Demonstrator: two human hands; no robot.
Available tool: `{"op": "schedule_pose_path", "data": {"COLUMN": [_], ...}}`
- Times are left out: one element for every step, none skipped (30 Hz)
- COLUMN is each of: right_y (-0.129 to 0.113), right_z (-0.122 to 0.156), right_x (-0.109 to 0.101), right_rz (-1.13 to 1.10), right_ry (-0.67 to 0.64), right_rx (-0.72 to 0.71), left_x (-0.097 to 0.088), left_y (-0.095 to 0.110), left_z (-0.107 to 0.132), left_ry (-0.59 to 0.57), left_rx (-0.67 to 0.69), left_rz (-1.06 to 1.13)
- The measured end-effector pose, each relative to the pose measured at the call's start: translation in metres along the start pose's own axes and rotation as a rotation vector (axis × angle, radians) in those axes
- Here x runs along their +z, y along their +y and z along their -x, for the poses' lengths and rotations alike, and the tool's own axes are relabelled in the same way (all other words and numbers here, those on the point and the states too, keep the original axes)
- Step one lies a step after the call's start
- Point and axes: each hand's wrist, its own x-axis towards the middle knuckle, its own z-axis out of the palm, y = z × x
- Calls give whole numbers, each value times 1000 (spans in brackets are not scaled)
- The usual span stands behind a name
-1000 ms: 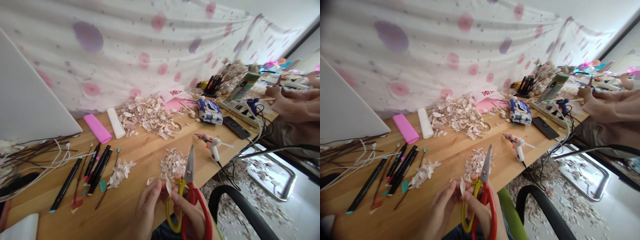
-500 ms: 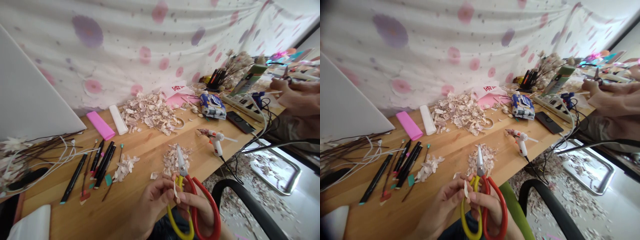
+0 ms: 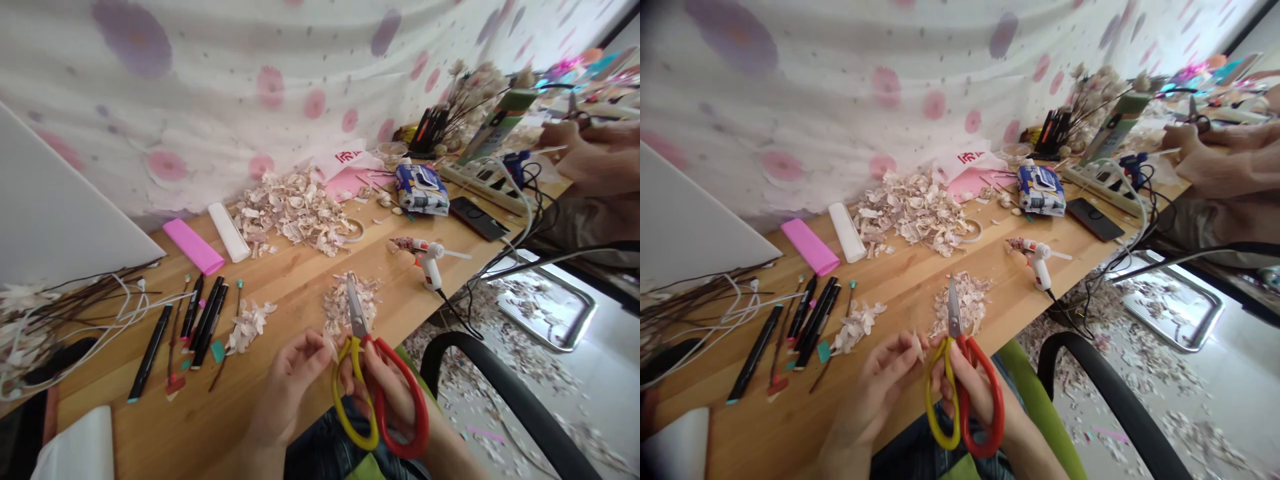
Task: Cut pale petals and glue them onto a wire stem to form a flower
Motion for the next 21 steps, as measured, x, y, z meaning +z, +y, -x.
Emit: {"op": "schedule_pose_path", "data": {"right_y": [2,4,6,7,8,8,7,5,3,1,-2,-4,-6,-8,-10,-12,-13,-14,-16,-17,-17], "right_z": [4,9,15,20,26,30,33,35,36,36,36,35,34,34,33,33,32,32,31,31,31], "right_x": [-1,-3,-5,-7,-9,-11,-12,-13,-13,-13,-12,-12,-11,-11,-11,-11,-11,-11,-11,-11,-11], "right_rz": [38,65,95,142,187,228,266,297,316,327,333,341,353,372,396,419,436,442,438,432,420], "right_ry": [-47,-99,-147,-161,-159,-159,-164,-177,-194,-207,-225,-237,-242,-246,-244,-242,-243,-245,-252,-260,-271], "right_rx": [-28,-46,-64,-96,-114,-121,-125,-128,-128,-126,-122,-112,-98,-85,-74,-61,-48,-42,-36,-34,-38], "left_x": [-1,-2,-3,-4,-5,-5,-6,-6,-7,-8,-9,-10,-11,-13,-14,-15,-16,-17,-18,-18,-19], "left_y": [3,6,9,12,14,16,17,17,16,16,15,14,13,12,12,13,14,15,17,19,20], "left_z": [1,2,3,4,5,6,7,7,7,6,6,5,5,4,4,3,3,2,2,1,0], "left_ry": [38,71,101,123,138,142,140,136,126,114,100,83,63,40,20,6,-6,-16,-27,-41,-58], "left_rx": [18,41,64,82,92,93,85,70,55,45,39,36,34,34,36,38,40,42,42,37,26], "left_rz": [-25,-60,-100,-136,-161,-171,-167,-155,-141,-129,-123,-126,-135,-147,-162,-177,-191,-205,-220,-235,-250]}}
